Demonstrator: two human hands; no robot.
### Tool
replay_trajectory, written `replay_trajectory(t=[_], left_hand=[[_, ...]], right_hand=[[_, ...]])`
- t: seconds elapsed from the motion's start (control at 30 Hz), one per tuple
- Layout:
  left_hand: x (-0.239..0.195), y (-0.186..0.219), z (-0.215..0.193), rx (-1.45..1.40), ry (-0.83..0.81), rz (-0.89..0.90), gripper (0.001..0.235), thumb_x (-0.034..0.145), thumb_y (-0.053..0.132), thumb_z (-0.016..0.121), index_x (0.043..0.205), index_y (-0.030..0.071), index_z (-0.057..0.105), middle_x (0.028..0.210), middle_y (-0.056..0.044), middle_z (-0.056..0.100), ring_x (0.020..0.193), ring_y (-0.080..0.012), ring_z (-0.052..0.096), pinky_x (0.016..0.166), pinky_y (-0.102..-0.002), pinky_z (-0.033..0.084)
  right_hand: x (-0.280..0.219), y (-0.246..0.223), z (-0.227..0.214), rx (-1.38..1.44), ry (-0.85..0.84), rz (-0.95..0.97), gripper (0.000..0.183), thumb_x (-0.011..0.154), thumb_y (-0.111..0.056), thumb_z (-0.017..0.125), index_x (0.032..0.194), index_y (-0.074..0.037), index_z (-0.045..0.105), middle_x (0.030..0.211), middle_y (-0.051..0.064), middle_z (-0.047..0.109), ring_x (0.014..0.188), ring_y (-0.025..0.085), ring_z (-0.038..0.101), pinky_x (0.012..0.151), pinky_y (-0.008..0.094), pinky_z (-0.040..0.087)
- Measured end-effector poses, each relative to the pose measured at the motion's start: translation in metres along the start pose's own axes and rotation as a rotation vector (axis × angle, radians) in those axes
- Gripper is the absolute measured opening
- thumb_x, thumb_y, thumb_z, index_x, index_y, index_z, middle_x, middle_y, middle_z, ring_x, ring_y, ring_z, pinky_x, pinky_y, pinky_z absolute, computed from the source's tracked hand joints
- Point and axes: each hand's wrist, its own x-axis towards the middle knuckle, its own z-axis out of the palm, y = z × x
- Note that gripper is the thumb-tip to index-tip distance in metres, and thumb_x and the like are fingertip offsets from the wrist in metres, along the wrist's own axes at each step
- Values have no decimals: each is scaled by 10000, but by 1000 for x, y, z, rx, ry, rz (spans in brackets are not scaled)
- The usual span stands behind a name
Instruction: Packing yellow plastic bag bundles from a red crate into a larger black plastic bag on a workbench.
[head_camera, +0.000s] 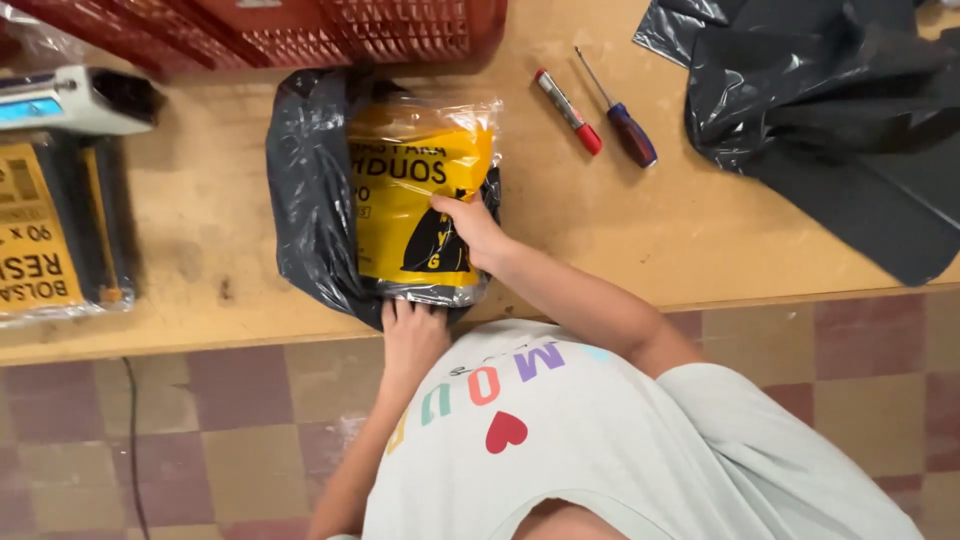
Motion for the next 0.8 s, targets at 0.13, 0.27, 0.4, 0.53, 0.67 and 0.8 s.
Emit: replay_trajectory(t=[0.13, 0.27, 0.4, 0.53, 0.67, 0.8], left_hand=[[-4, 5, 34, -268, -222, -166, 476, 780, 557, 672, 755, 82, 691, 697, -143, 678, 731, -378, 687, 664, -557, 514], [16, 28, -4, -68, 39, -19, 184, 746, 219, 633, 577, 146, 649, 478, -67, 577, 485, -323, 629, 596, -498, 430], [8, 13, -5, -15, 471, 254, 128, 919, 232, 477, 899, 240, 603, 792, 18, 578, 786, -204, 636, 562, -357, 444], [14, -3, -1, 6, 550, 240, 187, 987, 250, 444, 1019, 220, 625, 874, 7, 579, 880, -213, 632, 634, -346, 457], [9, -20, 16, -120, 467, 172, 338, 788, 269, 563, 1110, 200, 638, 967, -9, 619, 987, -235, 624, 678, -371, 478], [-5, -12, -10, -208, 355, 63, 339, 752, 190, 628, 1089, 164, 650, 921, -11, 641, 931, -225, 645, 669, -361, 490]], right_hand=[[-11, 5, 16, 61, 24, 25, 617, 884, -102, 739, 1408, -96, 413, 1247, 139, 599, 1128, 306, 623, 925, 491, 559], [0, 33, 19, 79, 42, 16, 580, 928, -139, 695, 1418, -87, 389, 1305, 137, 550, 1200, 297, 573, 976, 490, 529], [-23, -9, 9, -600, -301, -142, 583, 965, -453, 617, 1369, -68, 449, 1289, 167, 592, 1244, 351, 559, 1072, 528, 439], [-24, -79, -14, -1363, -884, -326, 813, 885, -732, 551, 1137, 41, 555, 1130, 295, 670, 1156, 447, 611, 1028, 592, 436], [49, -102, -41, -1803, -1178, -1042, 948, 658, -871, 599, 1140, -55, 595, 1114, 193, 689, 1175, 376, 603, 1072, 640, 314], [128, -88, -43, -1435, -1238, -1249, 221, 876, -273, 641, 1014, -100, 641, 916, 50, 676, 989, 259, 656, 1104, 589, 350]])
